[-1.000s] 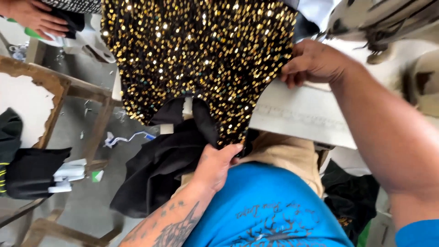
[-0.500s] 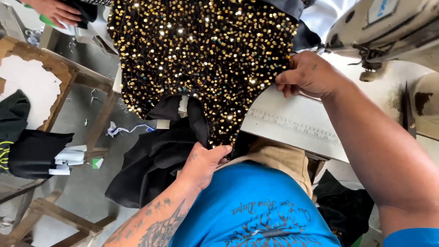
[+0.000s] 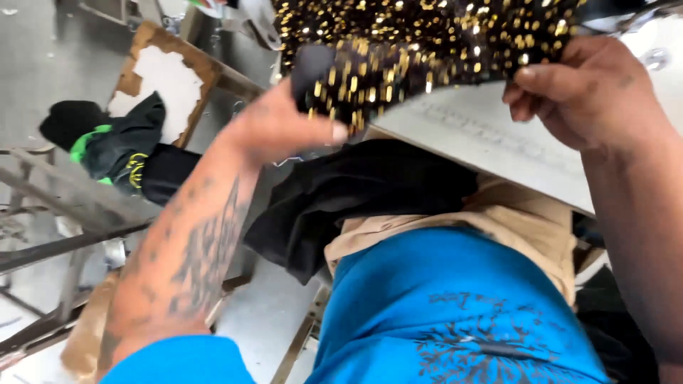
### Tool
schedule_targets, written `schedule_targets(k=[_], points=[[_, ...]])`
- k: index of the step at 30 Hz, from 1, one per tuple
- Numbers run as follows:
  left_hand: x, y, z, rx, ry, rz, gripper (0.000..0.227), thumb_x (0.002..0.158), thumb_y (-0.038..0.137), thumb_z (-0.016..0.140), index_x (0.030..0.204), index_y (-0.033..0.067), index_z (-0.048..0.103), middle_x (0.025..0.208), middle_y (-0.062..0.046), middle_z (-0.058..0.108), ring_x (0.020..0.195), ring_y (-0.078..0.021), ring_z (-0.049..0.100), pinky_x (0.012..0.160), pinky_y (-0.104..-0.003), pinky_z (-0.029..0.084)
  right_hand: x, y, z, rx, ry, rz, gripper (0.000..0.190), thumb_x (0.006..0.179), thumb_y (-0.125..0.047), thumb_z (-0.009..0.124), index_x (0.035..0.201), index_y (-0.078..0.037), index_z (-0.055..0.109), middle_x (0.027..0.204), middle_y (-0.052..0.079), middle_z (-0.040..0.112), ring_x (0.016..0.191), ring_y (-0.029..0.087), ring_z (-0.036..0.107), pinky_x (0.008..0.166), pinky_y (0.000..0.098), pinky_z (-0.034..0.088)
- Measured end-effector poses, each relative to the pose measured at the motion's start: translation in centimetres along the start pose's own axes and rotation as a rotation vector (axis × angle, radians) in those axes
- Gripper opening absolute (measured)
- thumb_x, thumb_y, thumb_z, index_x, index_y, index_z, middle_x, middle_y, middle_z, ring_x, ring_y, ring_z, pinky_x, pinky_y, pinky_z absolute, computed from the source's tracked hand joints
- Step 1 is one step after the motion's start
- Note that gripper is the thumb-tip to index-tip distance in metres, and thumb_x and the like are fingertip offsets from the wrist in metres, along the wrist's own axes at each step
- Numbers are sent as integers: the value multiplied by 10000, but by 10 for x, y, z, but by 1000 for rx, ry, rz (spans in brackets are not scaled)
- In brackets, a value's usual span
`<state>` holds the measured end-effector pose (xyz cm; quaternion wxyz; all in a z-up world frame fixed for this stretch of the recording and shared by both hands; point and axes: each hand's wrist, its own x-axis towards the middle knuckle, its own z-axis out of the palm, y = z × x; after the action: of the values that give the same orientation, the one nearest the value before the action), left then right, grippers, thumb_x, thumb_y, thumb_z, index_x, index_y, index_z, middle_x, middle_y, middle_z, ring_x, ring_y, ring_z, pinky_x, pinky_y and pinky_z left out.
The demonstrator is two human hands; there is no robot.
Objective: Aligning a sequined bodice with a black skirt and pinning them together at a sewing workstation.
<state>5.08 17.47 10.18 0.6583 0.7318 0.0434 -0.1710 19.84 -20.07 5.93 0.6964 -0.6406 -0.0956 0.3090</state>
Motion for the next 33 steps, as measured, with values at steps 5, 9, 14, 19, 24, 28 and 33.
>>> schedule_targets(k=[5, 9, 14, 19, 24, 28, 33], points=[[81, -21, -19, -340, -113, -196, 501, 809, 26, 791, 1270, 104, 612, 1073, -73, 669, 1024, -229, 679, 958, -473, 685, 35, 30, 14, -146, 78, -50, 150, 1110, -90, 726, 1033, 32, 687, 964, 152, 736, 710, 214, 723, 609, 255, 601], [73, 62, -28, 420, -45, -468, 617, 819, 159, 743, 1379, 27, 520, 1106, -37, 716, 925, -126, 744, 744, -255, 707, 7, 37, 14, -223, 113, -56, 176, 1159, -54, 702, 1101, 106, 657, 1016, 211, 715, 752, 256, 708, 691, 287, 617], [95, 78, -47, 1053, -209, -318, 313, 823, 368, 692, 924, 105, 556, 799, 0, 567, 695, -182, 518, 574, -392, 412, -24, 42, 38, -325, 173, 80, 253, 1126, -28, 602, 1166, 220, 628, 978, 336, 689, 703, 379, 655, 575, 425, 528], [129, 41, -58, 1092, -326, -96, 265, 890, 280, 687, 1059, 127, 552, 840, 4, 502, 726, -172, 450, 619, -381, 372, -30, 25, 70, -603, 352, 277, 235, 1220, -163, 698, 1115, 39, 750, 775, 192, 691, 642, 246, 623, 589, 351, 497], [146, 40, -54, 1052, -364, 27, 289, 814, 268, 706, 963, 34, 624, 828, -46, 617, 737, -178, 565, 605, -390, 471, -21, 2, 77, -859, 481, 472, 352, 1114, -352, 766, 871, -99, 801, 614, 91, 691, 548, 162, 590, 515, 345, 420], [151, 33, -36, 1189, -450, 50, 263, 832, 258, 666, 871, 6, 604, 818, -146, 640, 778, -268, 610, 705, -444, 498, -24, -26, 83, -734, 422, 653, 330, 1056, -287, 778, 836, -40, 770, 688, 132, 748, 612, 207, 680, 615, 361, 472], [134, 62, -21, 1160, -382, -190, 252, 848, 178, 589, 740, 49, 401, 654, -54, 377, 654, -208, 319, 539, -425, 358, -21, -40, 91, -605, 417, 694, 290, 1058, -247, 788, 879, -21, 752, 755, 138, 749, 595, 217, 646, 655, 371, 534]])
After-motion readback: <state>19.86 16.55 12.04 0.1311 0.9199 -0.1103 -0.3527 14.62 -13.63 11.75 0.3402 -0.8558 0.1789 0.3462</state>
